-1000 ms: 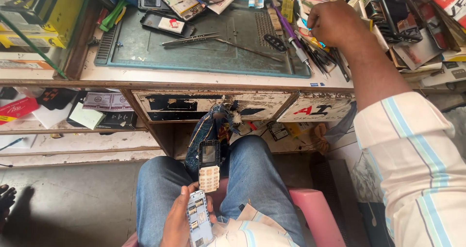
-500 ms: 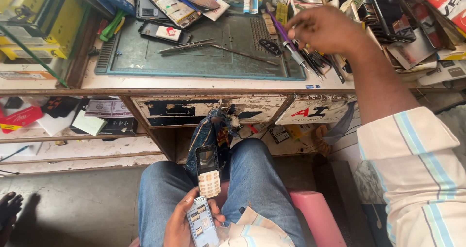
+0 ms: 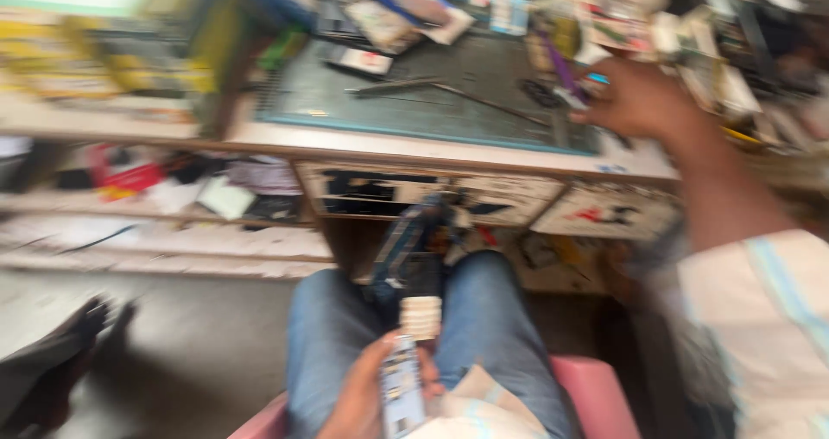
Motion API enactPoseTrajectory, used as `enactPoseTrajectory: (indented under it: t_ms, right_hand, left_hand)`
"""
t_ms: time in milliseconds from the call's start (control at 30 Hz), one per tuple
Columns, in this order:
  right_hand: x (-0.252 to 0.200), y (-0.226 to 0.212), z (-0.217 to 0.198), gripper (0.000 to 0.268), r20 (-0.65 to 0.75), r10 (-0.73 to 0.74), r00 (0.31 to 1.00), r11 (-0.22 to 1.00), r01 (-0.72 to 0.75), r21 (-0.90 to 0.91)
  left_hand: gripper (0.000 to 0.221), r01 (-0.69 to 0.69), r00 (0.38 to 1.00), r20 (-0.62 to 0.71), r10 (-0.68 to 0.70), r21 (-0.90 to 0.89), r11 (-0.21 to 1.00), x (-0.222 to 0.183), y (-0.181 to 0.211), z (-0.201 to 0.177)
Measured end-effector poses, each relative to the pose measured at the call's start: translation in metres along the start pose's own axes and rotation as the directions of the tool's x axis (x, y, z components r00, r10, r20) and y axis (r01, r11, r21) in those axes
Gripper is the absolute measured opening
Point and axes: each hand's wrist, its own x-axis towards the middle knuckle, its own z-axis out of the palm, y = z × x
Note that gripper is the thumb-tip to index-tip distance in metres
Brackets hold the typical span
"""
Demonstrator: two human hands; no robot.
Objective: The person disassembles a white feature phone, removes the keypad, and uses a screwdriver and tweezers to adjust internal components. They briefly test a separate black feature phone, then return to the white phone to reassemble it.
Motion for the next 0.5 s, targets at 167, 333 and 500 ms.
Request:
enactPoseTrajectory:
  t_ms: [167,333,500]
  right_hand:
    - [-0.043,-0.016,-0.013,0.057,-0.134,-0.002,0.991,0.789,0.084,0.608]
    - [-0.126,-0.05,-0.008,0.023,-0.381,-0.121,0.917,0.174,0.398,0.901]
    - [-0.224,-0.11,0.056,0.028,-0.441,-0.045,0.896,-0.098,0.435,0.895]
  left_hand:
    - [0.031,-0.059,0.99,0.139,0.03,0.207,0.976,0.002,0.001,0.016]
    - [0.023,-0.086,0.996,0.056,0.072,0.311,0.947,0.001,0.0,0.021]
    - [0.024,-0.166,0.983,-0.012,0.181,0.337,0.927,0.001,-0.006,0.007]
